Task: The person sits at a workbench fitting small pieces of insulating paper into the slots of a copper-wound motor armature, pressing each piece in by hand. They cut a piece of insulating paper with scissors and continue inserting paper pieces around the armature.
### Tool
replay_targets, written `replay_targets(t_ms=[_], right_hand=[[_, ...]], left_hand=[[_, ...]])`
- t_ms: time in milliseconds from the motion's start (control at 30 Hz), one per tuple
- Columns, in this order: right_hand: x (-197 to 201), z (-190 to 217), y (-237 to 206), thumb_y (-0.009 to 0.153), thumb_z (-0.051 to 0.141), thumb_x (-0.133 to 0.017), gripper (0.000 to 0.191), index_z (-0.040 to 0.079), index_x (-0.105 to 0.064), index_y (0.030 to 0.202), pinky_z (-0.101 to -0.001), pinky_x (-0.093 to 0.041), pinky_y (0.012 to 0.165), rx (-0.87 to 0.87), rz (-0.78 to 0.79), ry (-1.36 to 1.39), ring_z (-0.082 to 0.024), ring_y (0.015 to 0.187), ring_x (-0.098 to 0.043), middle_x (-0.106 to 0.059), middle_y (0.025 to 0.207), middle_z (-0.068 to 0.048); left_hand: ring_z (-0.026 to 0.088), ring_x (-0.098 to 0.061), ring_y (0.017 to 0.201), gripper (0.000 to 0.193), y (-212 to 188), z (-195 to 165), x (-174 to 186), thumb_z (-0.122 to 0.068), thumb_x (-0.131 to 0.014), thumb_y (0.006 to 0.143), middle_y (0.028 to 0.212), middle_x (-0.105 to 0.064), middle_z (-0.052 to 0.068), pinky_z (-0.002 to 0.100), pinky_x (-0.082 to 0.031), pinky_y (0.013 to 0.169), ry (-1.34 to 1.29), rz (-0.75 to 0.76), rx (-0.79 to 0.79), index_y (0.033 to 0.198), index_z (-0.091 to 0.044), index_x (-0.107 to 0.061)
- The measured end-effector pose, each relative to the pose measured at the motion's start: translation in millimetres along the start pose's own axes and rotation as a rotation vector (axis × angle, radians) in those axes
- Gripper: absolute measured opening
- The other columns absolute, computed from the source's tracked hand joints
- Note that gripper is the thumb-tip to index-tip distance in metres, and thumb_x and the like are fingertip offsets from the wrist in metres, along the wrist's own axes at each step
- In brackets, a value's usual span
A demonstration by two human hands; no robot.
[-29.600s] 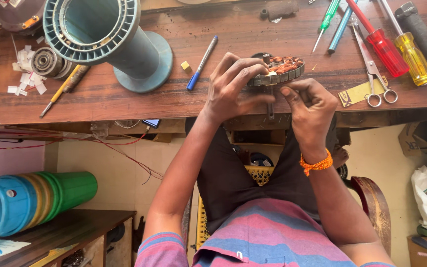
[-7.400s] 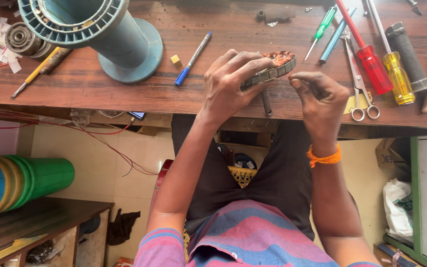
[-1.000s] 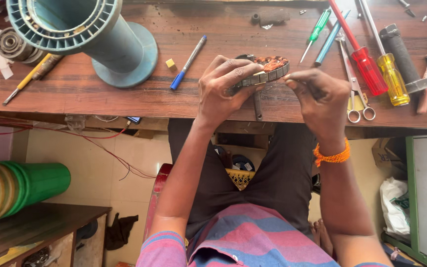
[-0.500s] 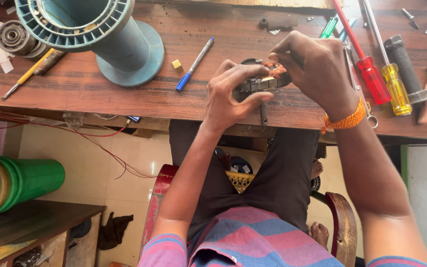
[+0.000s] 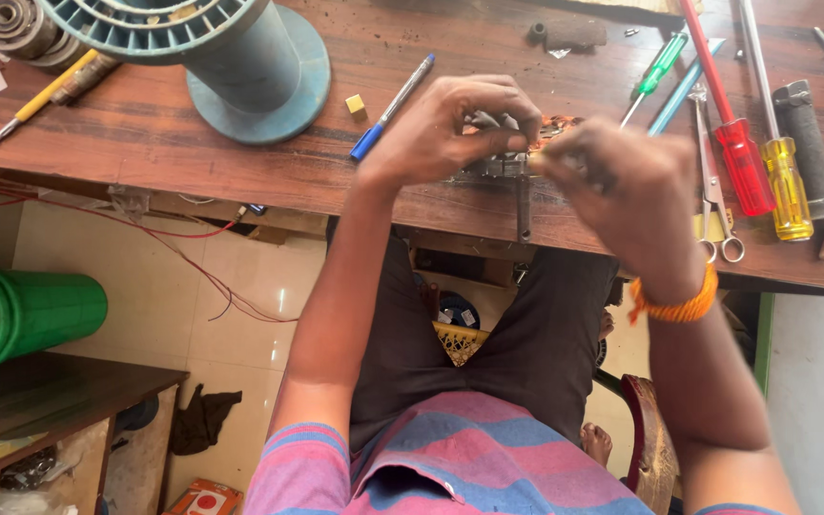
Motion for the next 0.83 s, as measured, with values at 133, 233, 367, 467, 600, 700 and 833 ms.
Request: replay_targets(t_ms=[133,233,367,467,600,700,833], right_hand=[[-10.8,18.7,-21.3,0.098,0.008,-0.082,0.015,0.004,-0.071,0.106,-0.03,-0.047,0.062,-0.104,-0.019,0.055,-0.013,0.064,-0.06,-0.07,0.084,-0.009],[-17.8,12.8,-31.3,0.096,0.004,-0.079,0.01,0.003,-0.071,0.102,-0.0293,-0.041,0.053,-0.27,-0.071,0.146,-0.01,0.054,-0.052,-0.059,0.065,-0.005],[-41.2,4.4,-44.7,0.094,0.001,-0.076,0.009,0.002,-0.067,0.096,-0.0291,-0.037,0.052,-0.319,-0.087,0.211,-0.007,0.053,-0.045,-0.054,0.06,-0.006],[-59.0,-4.9,-60.0,0.095,-0.001,-0.074,0.007,0.001,-0.069,0.1,-0.0295,-0.036,0.052,-0.399,-0.152,0.285,-0.007,0.057,-0.041,-0.049,0.06,-0.008],[-56.4,-22.4,-73.5,0.098,-0.003,-0.072,0.005,-0.001,-0.069,0.101,-0.0239,-0.046,0.064,-0.395,-0.3,0.405,-0.004,0.072,-0.055,-0.064,0.079,-0.006],[-41.6,-39.0,-80.7,0.101,-0.004,-0.073,0.005,-0.002,-0.069,0.101,-0.0208,-0.051,0.071,-0.446,-0.373,0.515,-0.004,0.081,-0.065,-0.072,0.089,-0.004],[-16.2,-42.7,-72.3,0.101,-0.005,-0.075,0.006,-0.003,-0.07,0.103,-0.0214,-0.053,0.075,-0.388,-0.359,0.407,-0.006,0.087,-0.069,-0.076,0.096,-0.008]], left_hand=[[0.015,-0.074,0.096,0.023,8.9,-1.3,11.1,-0.004,-0.079,0.091,0.105,-0.076,0.003,0.031,-0.06,0.085,0.01,0.104,-0.073,0.113,-0.006,-0.076],[0.015,-0.075,0.093,0.021,12.4,-7.1,12.1,-0.007,-0.081,0.089,0.103,-0.077,0.003,0.03,-0.059,0.083,0.093,0.116,-0.095,0.11,-0.006,-0.077],[0.019,-0.075,0.096,0.018,14.6,-20.1,11.2,-0.011,-0.082,0.091,0.106,-0.077,0.003,0.031,-0.059,0.086,0.172,0.127,-0.132,0.108,-0.008,-0.077],[0.02,-0.074,0.097,0.041,5.7,-27.3,7.7,-0.023,-0.089,0.083,0.111,-0.071,0.003,0.031,-0.062,0.083,0.045,0.138,-0.054,0.115,-0.009,-0.067],[0.025,-0.069,0.112,0.048,-11.7,-45.6,-23.9,-0.03,-0.089,0.083,0.119,-0.07,0.002,0.037,-0.058,0.094,0.488,-0.145,-0.212,0.122,-0.014,-0.068],[0.021,-0.07,0.112,0.037,-17.5,-35.9,-39.1,-0.026,-0.088,0.086,0.118,-0.071,-0.001,0.036,-0.059,0.093,0.576,-0.277,-0.113,0.117,-0.017,-0.07],[0.02,-0.07,0.112,0.032,-21.8,-20.9,-44.1,-0.024,-0.088,0.088,0.118,-0.072,-0.001,0.035,-0.059,0.095,0.553,-0.347,-0.152,0.113,-0.017,-0.069]])
Point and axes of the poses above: each hand's wrist, its own y-axis towards the middle knuckle, its own x-axis out of the back of the hand, z = x × y, the point moved 4 cm from there along y, towards the middle knuckle
